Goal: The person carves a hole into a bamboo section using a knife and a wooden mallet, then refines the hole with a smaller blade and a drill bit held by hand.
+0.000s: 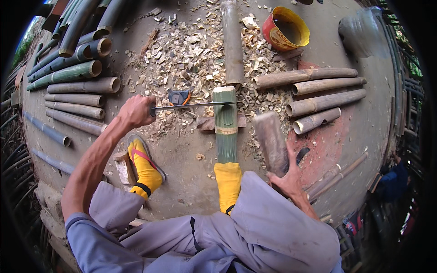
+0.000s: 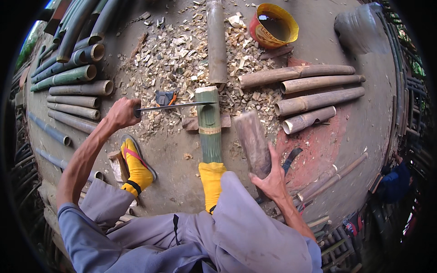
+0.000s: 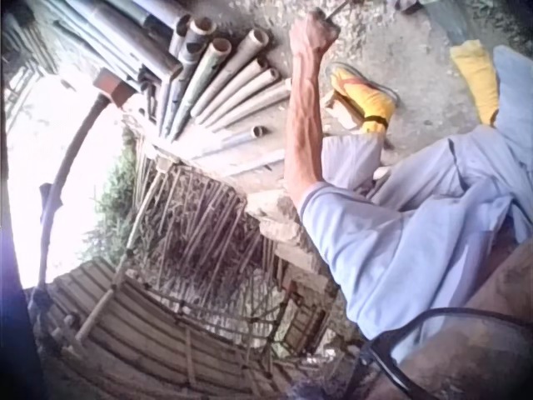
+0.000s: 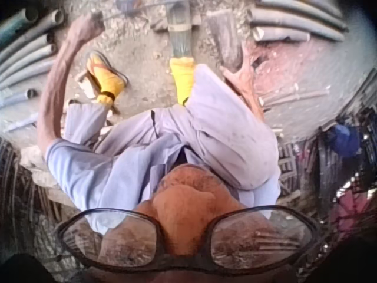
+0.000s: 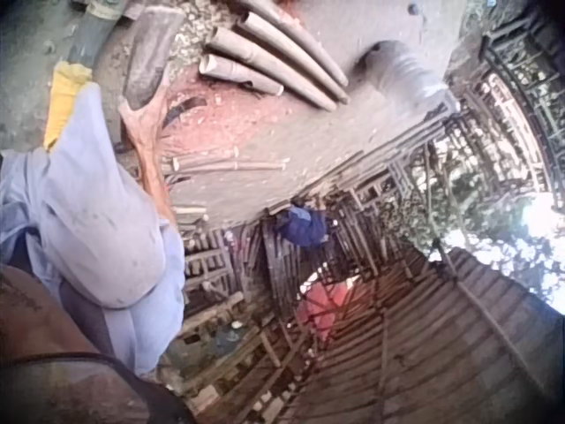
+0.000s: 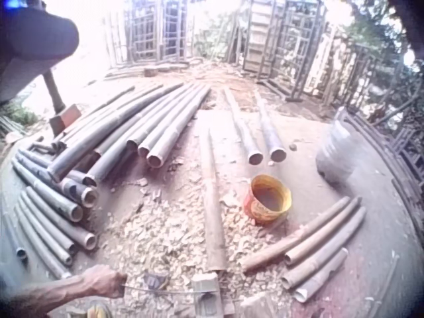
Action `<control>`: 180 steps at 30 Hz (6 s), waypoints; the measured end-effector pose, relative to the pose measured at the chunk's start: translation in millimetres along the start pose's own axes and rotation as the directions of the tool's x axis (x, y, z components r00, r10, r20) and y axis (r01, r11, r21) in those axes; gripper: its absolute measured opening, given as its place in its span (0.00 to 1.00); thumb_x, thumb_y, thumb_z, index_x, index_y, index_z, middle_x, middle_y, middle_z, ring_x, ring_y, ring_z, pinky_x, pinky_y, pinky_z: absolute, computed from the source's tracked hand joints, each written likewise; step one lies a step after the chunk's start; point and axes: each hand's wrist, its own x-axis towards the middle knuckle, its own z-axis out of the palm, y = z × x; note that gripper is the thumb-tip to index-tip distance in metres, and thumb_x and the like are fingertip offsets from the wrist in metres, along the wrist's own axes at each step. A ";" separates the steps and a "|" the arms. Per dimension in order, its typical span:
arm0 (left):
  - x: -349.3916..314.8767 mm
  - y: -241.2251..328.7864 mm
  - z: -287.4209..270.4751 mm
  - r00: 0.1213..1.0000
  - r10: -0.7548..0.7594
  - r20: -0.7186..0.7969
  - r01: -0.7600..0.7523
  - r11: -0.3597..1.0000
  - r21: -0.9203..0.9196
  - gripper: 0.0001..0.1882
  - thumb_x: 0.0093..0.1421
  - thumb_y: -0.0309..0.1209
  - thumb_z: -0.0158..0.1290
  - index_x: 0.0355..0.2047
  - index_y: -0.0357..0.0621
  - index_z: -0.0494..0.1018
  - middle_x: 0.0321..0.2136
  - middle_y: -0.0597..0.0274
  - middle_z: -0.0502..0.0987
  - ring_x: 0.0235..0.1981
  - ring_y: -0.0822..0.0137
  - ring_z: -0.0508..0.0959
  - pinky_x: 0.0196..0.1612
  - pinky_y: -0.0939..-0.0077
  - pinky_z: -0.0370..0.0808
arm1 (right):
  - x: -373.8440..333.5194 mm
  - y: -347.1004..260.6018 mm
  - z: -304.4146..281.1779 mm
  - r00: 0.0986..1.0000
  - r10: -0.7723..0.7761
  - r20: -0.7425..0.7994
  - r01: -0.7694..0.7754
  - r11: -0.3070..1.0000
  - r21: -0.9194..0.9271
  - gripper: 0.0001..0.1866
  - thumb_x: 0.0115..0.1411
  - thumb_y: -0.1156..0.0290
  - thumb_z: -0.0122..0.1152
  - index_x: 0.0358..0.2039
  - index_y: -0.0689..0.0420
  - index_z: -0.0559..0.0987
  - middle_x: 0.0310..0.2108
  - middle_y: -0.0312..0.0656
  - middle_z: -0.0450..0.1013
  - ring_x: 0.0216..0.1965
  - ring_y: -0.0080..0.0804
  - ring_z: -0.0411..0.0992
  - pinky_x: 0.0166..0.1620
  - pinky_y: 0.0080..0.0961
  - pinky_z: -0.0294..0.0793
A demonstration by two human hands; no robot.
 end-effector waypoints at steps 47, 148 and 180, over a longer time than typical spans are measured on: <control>12.0 -30.4 40.9 0.986 0.120 0.120 -0.096 0.978 -0.183 0.15 0.37 0.32 0.58 0.25 0.34 0.76 0.18 0.47 0.76 0.23 0.50 0.78 0.30 0.62 0.74 | 129.9 -176.8 -30.1 0.826 -0.563 0.033 0.540 0.807 0.240 0.53 0.42 0.61 0.72 0.66 0.55 0.54 0.63 0.55 0.56 0.63 0.46 0.57 0.66 0.40 0.54; -17.6 5.6 64.3 0.989 0.145 -0.040 -0.138 0.980 0.145 0.15 0.42 0.28 0.57 0.29 0.41 0.66 0.24 0.50 0.75 0.28 0.46 0.77 0.30 0.54 0.73 | 88.6 -3.5 24.7 0.694 -0.618 0.369 0.717 0.543 -0.438 0.47 0.33 0.59 0.76 0.55 0.59 0.65 0.36 0.49 0.69 0.33 0.46 0.73 0.34 0.36 0.78; -3.7 4.1 74.0 0.930 0.235 -0.283 -0.171 0.957 0.235 0.10 0.48 0.26 0.54 0.29 0.42 0.66 0.25 0.54 0.74 0.29 0.53 0.79 0.33 0.59 0.74 | 86.3 -52.4 29.7 0.630 -0.527 0.570 0.777 0.410 -0.478 0.44 0.43 0.59 0.73 0.56 0.59 0.60 0.43 0.56 0.69 0.43 0.48 0.72 0.41 0.40 0.76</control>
